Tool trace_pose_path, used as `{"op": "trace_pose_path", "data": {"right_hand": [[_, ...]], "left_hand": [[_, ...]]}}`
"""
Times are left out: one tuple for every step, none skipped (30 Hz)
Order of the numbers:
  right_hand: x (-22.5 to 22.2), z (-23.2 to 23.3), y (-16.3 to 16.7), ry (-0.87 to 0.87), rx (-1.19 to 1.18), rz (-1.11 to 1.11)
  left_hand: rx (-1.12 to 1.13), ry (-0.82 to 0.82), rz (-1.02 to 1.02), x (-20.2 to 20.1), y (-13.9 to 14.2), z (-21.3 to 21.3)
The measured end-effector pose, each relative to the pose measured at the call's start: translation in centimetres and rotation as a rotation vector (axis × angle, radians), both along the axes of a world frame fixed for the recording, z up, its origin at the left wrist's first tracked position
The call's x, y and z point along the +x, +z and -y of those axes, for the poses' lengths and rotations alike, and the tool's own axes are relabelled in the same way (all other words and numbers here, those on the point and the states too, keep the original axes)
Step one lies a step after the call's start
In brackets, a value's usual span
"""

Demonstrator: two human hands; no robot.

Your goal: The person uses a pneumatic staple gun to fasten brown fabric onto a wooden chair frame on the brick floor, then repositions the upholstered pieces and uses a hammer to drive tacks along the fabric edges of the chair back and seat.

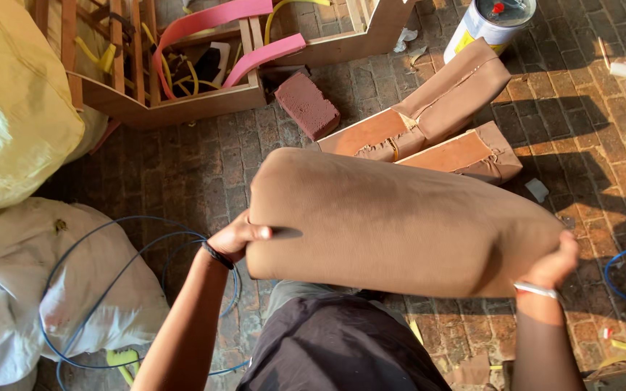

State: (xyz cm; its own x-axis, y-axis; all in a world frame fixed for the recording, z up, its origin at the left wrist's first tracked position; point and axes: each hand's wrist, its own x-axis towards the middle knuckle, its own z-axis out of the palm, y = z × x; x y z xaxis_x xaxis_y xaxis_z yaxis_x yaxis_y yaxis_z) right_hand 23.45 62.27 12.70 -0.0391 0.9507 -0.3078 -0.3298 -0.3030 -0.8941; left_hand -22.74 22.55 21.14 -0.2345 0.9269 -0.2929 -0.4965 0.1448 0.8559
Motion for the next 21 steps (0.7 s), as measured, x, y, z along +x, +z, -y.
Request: {"op": "trace_pose_path", "data": {"right_hand": [[-1.9,-1.7,-0.4,0.044,-0.003,-0.035],[-3.7,-3.0,-0.7,0.079,-0.054,0.003],[-6.2,-3.8,-1.4,0.114,-0.107,0.041],[-8.5,-4.3,-1.9,0.113,-0.194,0.071],[-10.5,-4.7,-2.2,0.109,-0.282,0.1],[-12.8,-5.3,-2.5,0.127,-0.286,0.054],[-15.6,-5.4,-3.1,0.142,-0.29,0.004],[-18.1,-5.4,-3.6,0.15,-0.295,-0.049],[-20.1,-5.1,-4.1,0.157,-0.292,-0.063],[-22.4,-4.7,-4.4,0.161,-0.289,-0.082],[-25.0,-4.4,-4.9,0.166,-0.29,-0.107],[-27.9,-3.9,-5.5,0.17,-0.292,-0.138],[-30.6,-3.6,-6.0,0.177,-0.289,-0.165],[-33.1,-3.4,-6.1,0.183,-0.284,-0.189],[-35.4,-3.0,-6.4,0.148,-0.294,-0.237],[-37.6,-2.7,-6.7,0.118,-0.304,-0.279],[-39.5,-2.3,-7.0,0.09,-0.314,-0.317],[-41.3,-1.8,-7.4,0.058,-0.33,-0.283],[-43.1,-0.9,-7.8,0.032,-0.346,-0.253],[-44.7,0.0,-8.2,0.003,-0.358,-0.225],[-46.0,0.6,-8.4,-0.023,-0.366,-0.193]], "left_hand": [[0.009,0.031,0.023,-0.2,0.2,-0.4],[0.018,0.066,0.045,-0.9,0.3,-0.8],[0.029,0.145,0.054,-1.5,0.1,-1.2],[0.038,0.262,0.052,-2.5,-0.2,-1.3],[0.05,0.397,0.041,-3.5,-0.6,-1.5],[0.077,0.583,0.023,-4.5,-1.3,-1.6],[0.114,0.756,0.009,-5.4,-2.2,-2.1],[0.158,0.898,0.0,-6.1,-3.2,-2.9],[0.201,0.996,0.005,-6.5,-4.5,-4.1],[0.215,1.012,0.023,-7.1,-5.5,-5.4],[0.233,1.013,0.046,-7.2,-6.5,-7.1],[0.256,1.017,0.063,-7.6,-7.3,-8.5],[0.269,1.001,0.079,-8.0,-7.9,-10.0],[0.28,0.979,0.098,-8.3,-8.2,-11.1],[0.3,0.963,0.116,-9.1,-8.3,-12.2],[0.312,0.912,0.134,-9.2,-8.4,-13.6],[0.33,0.883,0.149,-10.0,-8.4,-15.0],[0.353,0.871,0.16,-11.2,-8.5,-16.7],[0.351,0.908,0.162,-13.1,-8.6,-18.6],[0.353,0.947,0.17,-15.2,-8.9,-20.6],[0.326,1.001,0.168,-17.4,-9.2,-22.8]]}}
